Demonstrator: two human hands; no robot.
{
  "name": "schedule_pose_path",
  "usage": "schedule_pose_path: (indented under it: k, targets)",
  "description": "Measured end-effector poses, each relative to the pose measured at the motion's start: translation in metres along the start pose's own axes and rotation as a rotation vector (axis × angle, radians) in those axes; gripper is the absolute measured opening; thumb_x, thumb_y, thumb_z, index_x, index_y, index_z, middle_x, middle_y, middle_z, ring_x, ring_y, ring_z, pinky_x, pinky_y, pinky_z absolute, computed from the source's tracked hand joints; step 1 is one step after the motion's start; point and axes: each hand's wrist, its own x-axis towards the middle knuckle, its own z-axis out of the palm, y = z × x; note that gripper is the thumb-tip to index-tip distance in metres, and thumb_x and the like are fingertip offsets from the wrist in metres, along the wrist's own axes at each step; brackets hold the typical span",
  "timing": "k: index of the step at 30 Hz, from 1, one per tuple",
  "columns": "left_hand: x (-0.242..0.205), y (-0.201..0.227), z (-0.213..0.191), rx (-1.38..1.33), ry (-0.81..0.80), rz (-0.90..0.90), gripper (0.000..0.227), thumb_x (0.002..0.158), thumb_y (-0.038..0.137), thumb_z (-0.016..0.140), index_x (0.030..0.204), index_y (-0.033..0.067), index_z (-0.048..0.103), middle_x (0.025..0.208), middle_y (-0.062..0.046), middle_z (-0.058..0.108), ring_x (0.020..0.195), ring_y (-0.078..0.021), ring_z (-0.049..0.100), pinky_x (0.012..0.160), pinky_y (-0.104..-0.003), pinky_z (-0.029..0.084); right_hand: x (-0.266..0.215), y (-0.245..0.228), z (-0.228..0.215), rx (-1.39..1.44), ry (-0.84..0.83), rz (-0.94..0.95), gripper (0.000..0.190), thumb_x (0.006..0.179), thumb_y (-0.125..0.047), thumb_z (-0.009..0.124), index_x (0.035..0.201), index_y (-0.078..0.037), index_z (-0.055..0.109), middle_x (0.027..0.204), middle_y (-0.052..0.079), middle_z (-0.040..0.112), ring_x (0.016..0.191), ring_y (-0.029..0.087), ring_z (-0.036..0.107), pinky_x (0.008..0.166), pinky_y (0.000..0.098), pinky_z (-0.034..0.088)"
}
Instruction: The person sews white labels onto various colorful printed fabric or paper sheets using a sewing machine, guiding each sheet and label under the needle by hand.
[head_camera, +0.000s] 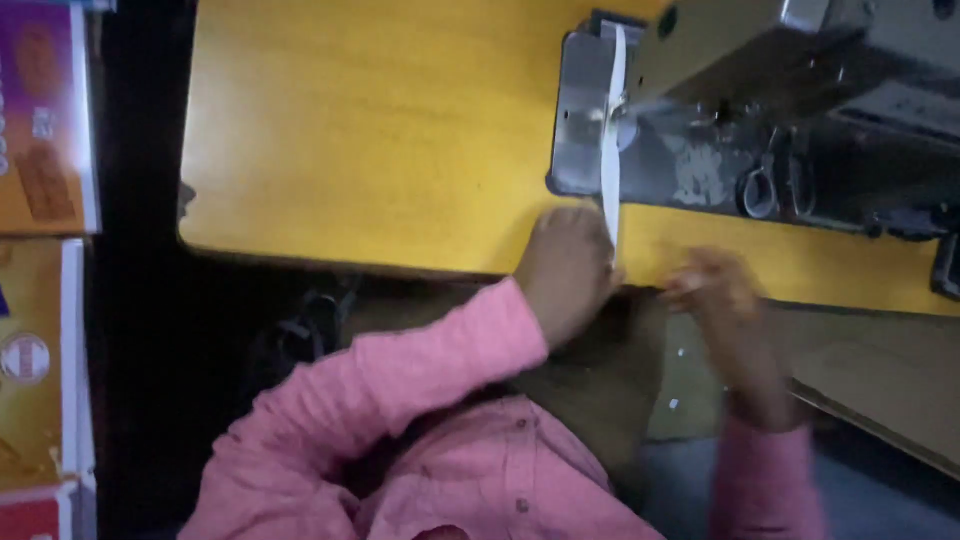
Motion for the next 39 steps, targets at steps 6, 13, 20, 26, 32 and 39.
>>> schedule_pose_path:
  k: [6, 13, 20, 26, 32, 39]
  targets:
    - [-0.148, 0.022, 0.009, -0.100, -0.057, 0.160, 0.028, 0.100, 0.036, 0.064, 0.092, 0.0125, 0.077, 0.087, -0.009, 0.072, 0.084, -0.0317, 0.073, 0.078, -0.049, 0.053, -0.032, -0.038, 0.085, 0.986, -0.381, -0.059, 0.029, 0.111, -0.023, 0.050, 0.133, -0.004, 0.053, 0.128, 0.027, 0.072, 0.109, 0.033, 0.076, 0.090, 0.0450, 0.064]
    - [-0.315, -0.170, -0.001, 0.149, -0.163, -0.449, 0.021, 0.095, 0.028, 0.064, 0.112, 0.0287, 0.076, 0.088, -0.007, 0.079, 0.077, -0.0339, 0.078, 0.065, -0.054, 0.059, -0.048, -0.074, 0.092, 1.173, -0.224, 0.017, 0.011, 0.114, -0.021, 0.050, 0.123, -0.018, 0.053, 0.078, -0.009, 0.042, 0.058, 0.003, 0.038, 0.051, 0.0160, 0.029]
    - [-0.636, -0.279, 0.068, 0.317, -0.614, -0.995, 0.077, 0.087, 0.037, 0.072, 0.158, 0.0538, 0.046, 0.163, -0.006, 0.052, 0.148, -0.0348, 0.052, 0.119, -0.057, 0.045, -0.065, -0.072, 0.100, 0.767, 0.056, -0.087, 0.056, 0.105, -0.013, 0.040, 0.160, -0.019, 0.048, 0.080, -0.009, 0.037, 0.065, 0.000, 0.037, 0.052, 0.0166, 0.025]
    - [-0.583, -0.285, 0.070, 0.233, -0.420, -1.021, 0.046, 0.092, 0.025, 0.065, 0.137, 0.0317, 0.061, 0.138, -0.012, 0.063, 0.127, -0.0358, 0.063, 0.104, -0.053, 0.053, -0.055, -0.053, 0.117, 0.483, 0.221, -0.114, 0.055, 0.116, -0.015, 0.038, 0.171, -0.016, 0.045, 0.083, -0.003, 0.047, 0.074, 0.007, 0.047, 0.064, 0.0249, 0.036]
    - [-0.418, -0.285, 0.090, 0.153, -0.186, -0.954, 0.026, 0.097, 0.010, 0.057, 0.111, 0.0058, 0.079, 0.109, -0.018, 0.077, 0.101, -0.0366, 0.077, 0.086, -0.046, 0.063, -0.060, -0.043, 0.129, 0.319, 0.233, -0.237, 0.050, 0.126, -0.023, 0.034, 0.174, -0.013, 0.037, 0.092, -0.002, 0.052, 0.076, 0.008, 0.049, 0.066, 0.0234, 0.045]
    - [-0.113, -0.066, -0.071, 0.112, 0.420, 0.041, 0.027, 0.108, 0.033, 0.057, 0.095, 0.0144, 0.071, 0.086, -0.012, 0.070, 0.078, -0.0397, 0.067, 0.066, -0.057, 0.044, -0.048, 0.011, 0.143, 0.120, 0.372, -0.443, 0.047, 0.124, -0.013, 0.039, 0.170, -0.008, 0.041, 0.107, 0.017, 0.070, 0.069, 0.023, 0.050, 0.064, 0.0389, 0.042]
